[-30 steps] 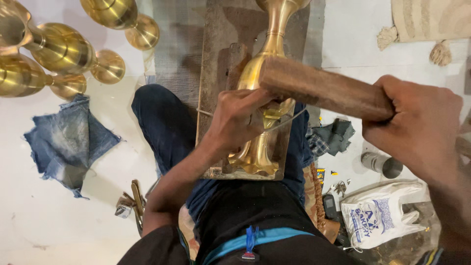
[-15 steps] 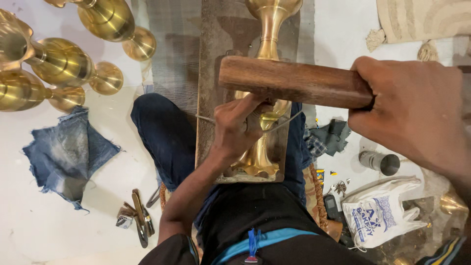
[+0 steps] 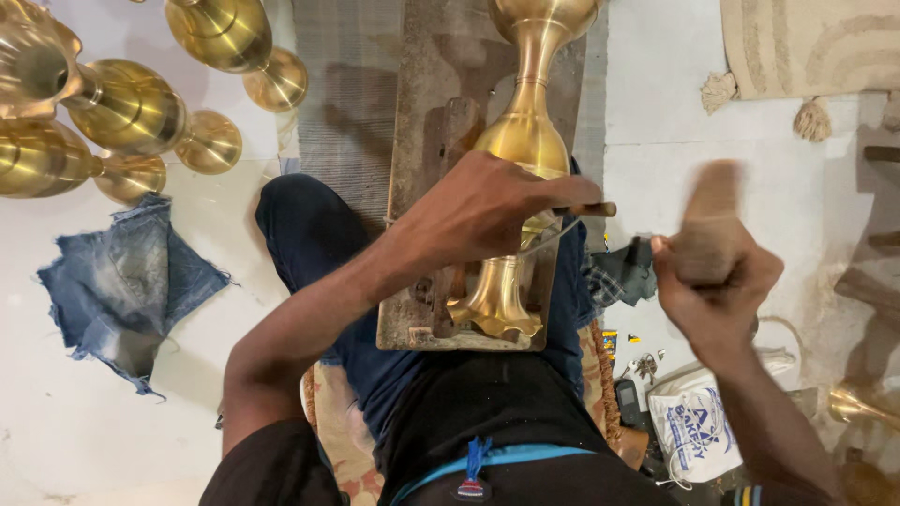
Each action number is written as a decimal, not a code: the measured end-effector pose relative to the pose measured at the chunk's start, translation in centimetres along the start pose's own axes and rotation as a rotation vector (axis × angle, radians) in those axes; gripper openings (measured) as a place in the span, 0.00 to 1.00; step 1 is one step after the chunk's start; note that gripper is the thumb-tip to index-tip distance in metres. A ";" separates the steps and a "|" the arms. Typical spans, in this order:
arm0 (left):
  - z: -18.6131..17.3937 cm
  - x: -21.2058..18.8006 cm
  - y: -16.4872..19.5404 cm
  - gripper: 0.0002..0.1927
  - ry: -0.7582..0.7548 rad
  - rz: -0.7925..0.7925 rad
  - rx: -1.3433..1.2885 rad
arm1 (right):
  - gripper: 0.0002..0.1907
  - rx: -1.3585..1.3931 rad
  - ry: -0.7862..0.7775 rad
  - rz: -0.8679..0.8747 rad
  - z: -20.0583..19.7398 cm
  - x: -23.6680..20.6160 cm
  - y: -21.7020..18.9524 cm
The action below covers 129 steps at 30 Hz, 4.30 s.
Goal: The person sits on the floor with a brass vase-like vessel resting on a wooden block and hammers it with a wooden mallet, holding a small punch against the metal to shape and smooth its surface. They reposition the vessel and punch repeatedly while working around the body of the brass object.
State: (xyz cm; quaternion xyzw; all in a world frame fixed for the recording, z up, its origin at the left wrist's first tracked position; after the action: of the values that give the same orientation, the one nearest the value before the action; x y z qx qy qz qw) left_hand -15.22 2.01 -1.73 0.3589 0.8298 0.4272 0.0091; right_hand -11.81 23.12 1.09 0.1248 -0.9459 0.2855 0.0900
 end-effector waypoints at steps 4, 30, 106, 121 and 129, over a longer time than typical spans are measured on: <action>-1.5 0.2 0.7 0.36 0.028 0.172 -0.179 | 0.06 0.031 -0.056 0.303 1.8 -4.2 4.4; -1.7 1.0 0.2 0.36 0.051 0.163 -0.113 | 0.04 0.124 -0.006 0.294 0.7 -2.2 4.5; -4.6 -5.1 -1.6 0.31 0.470 0.180 -0.338 | 0.12 -0.126 -0.421 0.128 -0.7 6.9 -5.2; -3.5 -8.7 -2.3 0.11 0.945 -0.132 -0.366 | 0.12 -0.902 -0.760 0.074 1.0 11.5 -12.2; -3.2 -9.0 -3.1 0.13 0.929 -0.115 -0.414 | 0.11 -0.950 -0.812 0.100 1.0 11.1 -11.5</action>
State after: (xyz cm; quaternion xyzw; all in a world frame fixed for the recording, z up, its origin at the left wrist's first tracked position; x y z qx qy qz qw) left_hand -11.45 -6.81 -4.58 0.0755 0.6626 0.6960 -0.2664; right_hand -19.22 11.21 8.93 0.1251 -0.9331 -0.2324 -0.2443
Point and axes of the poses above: each hand's wrist, its own x-axis towards the middle knuckle, its own z-axis out of the palm, y = z × x, the point moved 10 cm from there along x, towards the middle knuckle, and after that the axes turned 7 degrees about -x, right-handed, at the moved point
